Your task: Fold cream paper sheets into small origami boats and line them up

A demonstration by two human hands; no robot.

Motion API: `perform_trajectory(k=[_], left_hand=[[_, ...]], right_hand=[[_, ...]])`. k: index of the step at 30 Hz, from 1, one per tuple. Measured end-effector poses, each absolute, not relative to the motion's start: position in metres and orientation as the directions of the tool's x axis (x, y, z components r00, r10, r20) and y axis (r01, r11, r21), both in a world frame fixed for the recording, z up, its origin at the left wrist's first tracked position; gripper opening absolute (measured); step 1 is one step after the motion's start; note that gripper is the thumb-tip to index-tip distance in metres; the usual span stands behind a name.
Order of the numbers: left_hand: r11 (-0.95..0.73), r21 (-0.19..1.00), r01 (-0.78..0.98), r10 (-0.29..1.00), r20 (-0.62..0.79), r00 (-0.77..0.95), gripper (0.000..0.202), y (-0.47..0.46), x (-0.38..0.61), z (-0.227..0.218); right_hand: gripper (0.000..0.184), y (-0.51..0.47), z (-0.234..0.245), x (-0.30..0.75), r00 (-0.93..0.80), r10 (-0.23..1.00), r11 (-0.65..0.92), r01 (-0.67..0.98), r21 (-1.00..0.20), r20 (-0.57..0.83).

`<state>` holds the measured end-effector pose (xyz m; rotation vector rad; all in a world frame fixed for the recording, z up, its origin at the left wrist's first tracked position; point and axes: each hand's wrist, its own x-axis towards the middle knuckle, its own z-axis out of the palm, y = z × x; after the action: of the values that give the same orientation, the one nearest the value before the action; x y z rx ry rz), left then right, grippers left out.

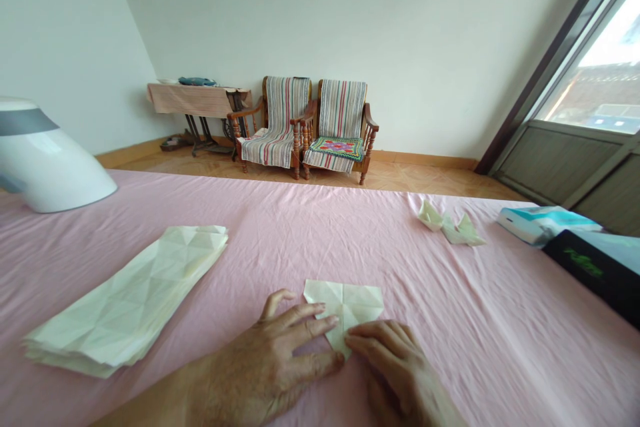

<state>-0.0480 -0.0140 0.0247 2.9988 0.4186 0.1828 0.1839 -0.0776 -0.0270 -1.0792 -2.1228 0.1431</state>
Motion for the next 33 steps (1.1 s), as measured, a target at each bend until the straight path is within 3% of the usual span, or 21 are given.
perform_trajectory(k=[9, 23, 27, 33], left_hand=[[-0.948, 0.136, 0.287, 0.305, 0.142, 0.942, 0.039, -0.017, -0.045, 0.024], [-0.950, 0.129, 0.284, 0.304, 0.183, 0.935, 0.040, -0.018, -0.048, 0.017], [-0.950, 0.153, 0.273, 0.298, 0.178, 0.938, 0.043, -0.017, -0.047, 0.018], [-0.945, 0.160, 0.286, 0.308, 0.139, 0.941, 0.038, -0.018, -0.044, 0.023]], right_hand=[[0.033, -0.076, -0.033, 0.182, -0.450, 0.717, 0.639, 0.729, -0.244, 0.532], [0.043, -0.072, -0.038, 0.182, -0.432, 0.779, 0.505, 0.862, -0.047, 0.455], [0.046, -0.070, -0.038, 0.184, -0.391, 0.816, 0.467, 0.880, -0.086, 0.425], [0.040, -0.073, -0.027, 0.183, -0.347, 0.766, 0.573, 0.750, -0.330, 0.542]])
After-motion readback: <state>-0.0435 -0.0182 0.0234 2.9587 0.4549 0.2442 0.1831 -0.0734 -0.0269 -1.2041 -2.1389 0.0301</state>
